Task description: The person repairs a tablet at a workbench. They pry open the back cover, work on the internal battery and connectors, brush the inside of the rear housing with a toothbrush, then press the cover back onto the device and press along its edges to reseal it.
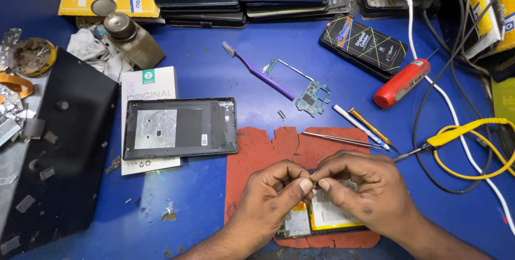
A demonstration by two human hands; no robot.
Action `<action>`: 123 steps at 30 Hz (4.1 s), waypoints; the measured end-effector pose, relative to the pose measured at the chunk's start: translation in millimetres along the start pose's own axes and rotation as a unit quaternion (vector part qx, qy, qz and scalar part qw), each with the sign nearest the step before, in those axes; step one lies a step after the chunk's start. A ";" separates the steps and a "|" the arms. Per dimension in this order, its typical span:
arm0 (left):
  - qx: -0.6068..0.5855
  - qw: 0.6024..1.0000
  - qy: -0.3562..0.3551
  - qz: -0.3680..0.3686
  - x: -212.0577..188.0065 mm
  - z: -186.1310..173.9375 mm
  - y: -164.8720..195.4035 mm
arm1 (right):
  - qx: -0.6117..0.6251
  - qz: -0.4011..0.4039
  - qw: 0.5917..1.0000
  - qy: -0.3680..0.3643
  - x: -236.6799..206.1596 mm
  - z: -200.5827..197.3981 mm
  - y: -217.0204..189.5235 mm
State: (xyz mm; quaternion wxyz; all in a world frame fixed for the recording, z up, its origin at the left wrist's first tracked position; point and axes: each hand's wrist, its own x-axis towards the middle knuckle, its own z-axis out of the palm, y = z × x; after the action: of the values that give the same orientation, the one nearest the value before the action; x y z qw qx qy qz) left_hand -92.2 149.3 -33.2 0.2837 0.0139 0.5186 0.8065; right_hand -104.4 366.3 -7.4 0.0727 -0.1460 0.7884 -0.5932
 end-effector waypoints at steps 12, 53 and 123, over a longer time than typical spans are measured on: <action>0.036 0.997 0.053 -0.033 -0.8 3.7 2.0 | -0.051 -0.021 0.998 -0.029 3.5 -2.9 -6.1; 0.050 0.995 0.053 -0.064 -0.7 -0.4 12.9 | -0.091 -0.055 0.994 -0.017 4.0 8.5 -1.1; 0.316 0.895 0.215 0.232 -12.2 -31.1 55.0 | -0.320 -0.037 0.946 0.026 40.4 29.6 -18.6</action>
State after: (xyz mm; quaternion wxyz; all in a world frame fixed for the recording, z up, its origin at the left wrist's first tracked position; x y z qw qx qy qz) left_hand -116.2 101.1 2.3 -0.0490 0.0494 0.7763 0.6265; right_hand -131.4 321.7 4.3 -0.0201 -0.1752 0.9325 -0.3153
